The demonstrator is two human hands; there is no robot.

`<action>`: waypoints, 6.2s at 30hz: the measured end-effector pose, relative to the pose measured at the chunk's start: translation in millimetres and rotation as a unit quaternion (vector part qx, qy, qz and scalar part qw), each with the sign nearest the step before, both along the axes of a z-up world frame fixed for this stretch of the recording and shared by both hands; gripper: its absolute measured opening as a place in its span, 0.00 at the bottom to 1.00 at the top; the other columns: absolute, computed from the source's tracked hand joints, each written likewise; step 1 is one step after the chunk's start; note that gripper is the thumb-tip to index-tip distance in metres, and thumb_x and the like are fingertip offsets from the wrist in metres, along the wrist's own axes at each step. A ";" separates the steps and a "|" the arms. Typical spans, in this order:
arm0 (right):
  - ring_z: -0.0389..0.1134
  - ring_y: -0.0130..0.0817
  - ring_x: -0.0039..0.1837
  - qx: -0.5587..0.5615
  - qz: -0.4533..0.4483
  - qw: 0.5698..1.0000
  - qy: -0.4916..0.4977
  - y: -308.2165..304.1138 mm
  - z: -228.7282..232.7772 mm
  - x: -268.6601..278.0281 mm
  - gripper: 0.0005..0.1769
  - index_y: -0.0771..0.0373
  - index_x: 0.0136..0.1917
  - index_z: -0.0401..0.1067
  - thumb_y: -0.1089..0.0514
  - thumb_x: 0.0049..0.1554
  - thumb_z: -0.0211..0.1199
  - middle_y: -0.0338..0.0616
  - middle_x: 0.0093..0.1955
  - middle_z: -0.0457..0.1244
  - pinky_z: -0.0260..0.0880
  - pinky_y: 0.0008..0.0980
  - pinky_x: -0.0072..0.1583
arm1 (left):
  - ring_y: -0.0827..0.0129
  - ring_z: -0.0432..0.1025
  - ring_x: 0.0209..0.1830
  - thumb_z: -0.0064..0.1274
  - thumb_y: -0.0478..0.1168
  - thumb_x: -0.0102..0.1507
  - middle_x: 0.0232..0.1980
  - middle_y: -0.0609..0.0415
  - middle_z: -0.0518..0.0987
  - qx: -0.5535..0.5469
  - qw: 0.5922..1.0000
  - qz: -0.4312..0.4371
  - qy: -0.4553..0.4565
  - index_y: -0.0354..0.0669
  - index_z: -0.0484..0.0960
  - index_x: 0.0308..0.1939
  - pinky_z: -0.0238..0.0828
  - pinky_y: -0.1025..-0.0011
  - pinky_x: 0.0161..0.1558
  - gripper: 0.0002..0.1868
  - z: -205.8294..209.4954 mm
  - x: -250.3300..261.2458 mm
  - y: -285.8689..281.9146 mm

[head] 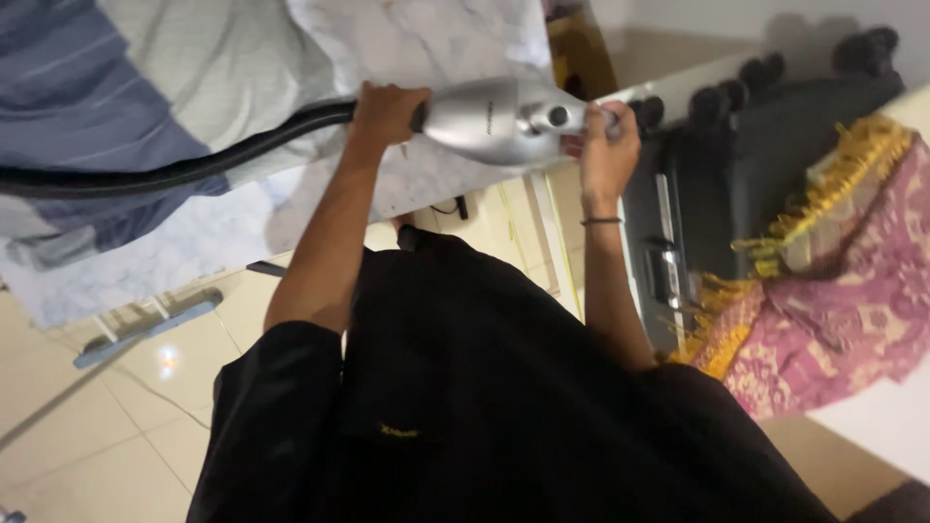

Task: The person uses a handheld garment steamer to remove wrinkles from a blue and white striped shirt laid out on an ironing board. They hold the nozzle in one hand and smooth the fabric with the other, moving the steamer systematically across the garment's surface.

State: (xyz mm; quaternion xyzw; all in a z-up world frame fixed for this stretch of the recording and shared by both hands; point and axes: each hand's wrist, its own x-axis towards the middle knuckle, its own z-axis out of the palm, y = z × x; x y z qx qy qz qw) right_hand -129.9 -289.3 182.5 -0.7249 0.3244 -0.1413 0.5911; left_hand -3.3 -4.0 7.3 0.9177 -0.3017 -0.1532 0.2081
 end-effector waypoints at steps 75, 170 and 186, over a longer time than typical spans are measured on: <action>0.65 0.20 0.32 -0.045 0.325 0.925 -0.193 465.5 136.9 291.9 0.38 0.53 0.80 0.59 0.70 0.60 0.58 0.35 0.39 0.66 0.69 0.27 0.35 | 0.37 0.42 0.80 0.74 0.44 0.51 0.82 0.37 0.47 -0.126 0.938 0.222 -0.234 0.41 0.73 0.72 0.42 0.39 0.76 0.46 189.0 137.3 366.6; 0.60 0.23 0.27 0.020 0.246 0.957 -0.151 441.2 84.2 262.8 0.33 0.56 0.80 0.59 0.66 0.64 0.60 0.35 0.33 0.62 0.63 0.28 0.29 | 0.37 0.47 0.79 0.59 0.49 0.62 0.80 0.36 0.53 -0.092 0.937 0.229 -0.247 0.42 0.73 0.68 0.41 0.40 0.77 0.32 167.5 129.6 362.6; 0.59 0.20 0.30 -0.049 0.315 0.943 -0.097 455.2 33.3 212.7 0.34 0.58 0.78 0.64 0.64 0.60 0.65 0.35 0.33 0.63 0.63 0.26 0.33 | 0.38 0.46 0.81 0.60 0.48 0.64 0.82 0.38 0.52 -0.106 0.930 0.223 -0.274 0.42 0.73 0.70 0.42 0.41 0.79 0.31 166.5 132.7 365.0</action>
